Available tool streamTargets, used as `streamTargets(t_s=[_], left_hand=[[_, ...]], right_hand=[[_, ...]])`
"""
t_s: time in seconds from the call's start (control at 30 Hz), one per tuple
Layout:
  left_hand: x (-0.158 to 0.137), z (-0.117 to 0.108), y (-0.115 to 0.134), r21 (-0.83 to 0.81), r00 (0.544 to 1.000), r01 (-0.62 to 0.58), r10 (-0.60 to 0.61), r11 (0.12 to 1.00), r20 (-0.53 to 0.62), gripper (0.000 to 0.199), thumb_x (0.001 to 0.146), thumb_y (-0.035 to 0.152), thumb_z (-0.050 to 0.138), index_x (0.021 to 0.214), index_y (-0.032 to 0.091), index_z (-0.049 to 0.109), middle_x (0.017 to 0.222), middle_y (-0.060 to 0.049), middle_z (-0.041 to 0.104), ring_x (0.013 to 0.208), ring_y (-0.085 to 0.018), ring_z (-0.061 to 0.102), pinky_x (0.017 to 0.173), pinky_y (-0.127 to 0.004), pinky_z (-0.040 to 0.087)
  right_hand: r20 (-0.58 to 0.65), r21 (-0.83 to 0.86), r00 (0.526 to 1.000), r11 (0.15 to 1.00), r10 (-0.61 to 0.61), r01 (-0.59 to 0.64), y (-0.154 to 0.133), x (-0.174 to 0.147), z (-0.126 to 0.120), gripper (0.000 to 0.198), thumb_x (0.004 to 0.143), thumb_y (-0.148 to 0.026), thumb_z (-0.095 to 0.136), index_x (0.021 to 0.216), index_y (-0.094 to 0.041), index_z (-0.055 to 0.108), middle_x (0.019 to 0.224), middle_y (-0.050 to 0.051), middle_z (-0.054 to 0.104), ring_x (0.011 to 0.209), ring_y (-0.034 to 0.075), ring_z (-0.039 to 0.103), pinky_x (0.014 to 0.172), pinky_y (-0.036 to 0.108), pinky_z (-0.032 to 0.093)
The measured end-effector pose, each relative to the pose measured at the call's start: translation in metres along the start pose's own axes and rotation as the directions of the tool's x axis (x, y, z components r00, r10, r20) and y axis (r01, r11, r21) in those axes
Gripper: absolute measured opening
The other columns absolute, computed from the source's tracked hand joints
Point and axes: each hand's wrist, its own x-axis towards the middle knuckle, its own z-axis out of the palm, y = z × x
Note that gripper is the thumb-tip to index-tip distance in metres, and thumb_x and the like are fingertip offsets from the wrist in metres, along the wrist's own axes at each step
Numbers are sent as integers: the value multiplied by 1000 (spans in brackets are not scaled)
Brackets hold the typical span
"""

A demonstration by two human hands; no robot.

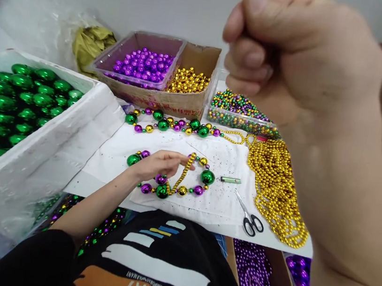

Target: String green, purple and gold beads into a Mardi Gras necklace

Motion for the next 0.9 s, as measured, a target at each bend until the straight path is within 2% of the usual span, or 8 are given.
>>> streamTargets(t_s=[0.17,0.33,0.43,0.6,0.7,0.77,0.83,0.9], left_hand=[[13,-1,6,-58,985,-84,74,995,-158,31,83,31,67,108,13,71,108,-15,74,45,-1,37,43,-20,27],[24,18,21,-69,993,-120,121,990,11,40,89,34,62,126,16,63,104,-12,75,41,0,33,41,-21,23],[23,25,22,-111,995,-60,69,992,78,49,90,34,62,136,19,54,94,-8,75,40,-1,32,41,-20,21],[27,29,10,-86,999,40,-41,996,-5,26,83,37,70,89,12,67,59,1,60,43,-2,36,41,-18,18],[47,34,-6,-94,989,125,-132,988,-69,23,79,34,73,78,12,64,50,5,50,40,-2,33,39,-17,16],[65,36,-19,-133,972,206,-218,969,-81,20,77,30,73,75,12,62,47,6,46,37,-1,31,39,-17,13],[83,36,-29,-189,946,293,-313,937,-84,18,77,25,73,73,12,61,47,6,45,35,-1,30,38,-17,10],[96,34,-34,-239,918,361,-389,901,-76,15,76,20,72,73,11,59,47,6,45,34,-1,30,38,-16,7]], right_hand=[[214,-2,974,997,73,-74,20,-12,9,36,101,-17,41,73,-13,64,52,-3,49,44,5,44,43,17,36],[337,56,937,991,95,-121,56,-11,12,25,98,-23,55,78,-11,63,57,-2,55,47,6,52,46,17,44],[212,52,973,993,91,-104,76,-11,-6,23,96,-29,61,79,-13,63,62,-1,58,52,6,54,51,17,47],[-55,64,992,992,111,-107,122,-17,-63,24,91,-37,65,82,-14,63,66,1,61,57,8,57,60,23,52],[-265,-69,950,980,163,-187,167,-39,-99,30,90,-44,58,85,-15,62,76,4,65,68,13,61,66,28,54],[-507,-321,853,890,127,-323,200,-69,-115,27,92,-41,52,92,-16,63,95,8,67,84,18,63,67,29,53],[-702,-563,712,611,0,-556,233,-109,-121,26,92,-35,51,104,-17,65,108,11,64,96,23,61,73,33,50],[-726,-645,687,322,27,-694,264,-154,-117,26,94,-30,49,108,-16,66,111,14,62,100,27,59,79,36,47]])
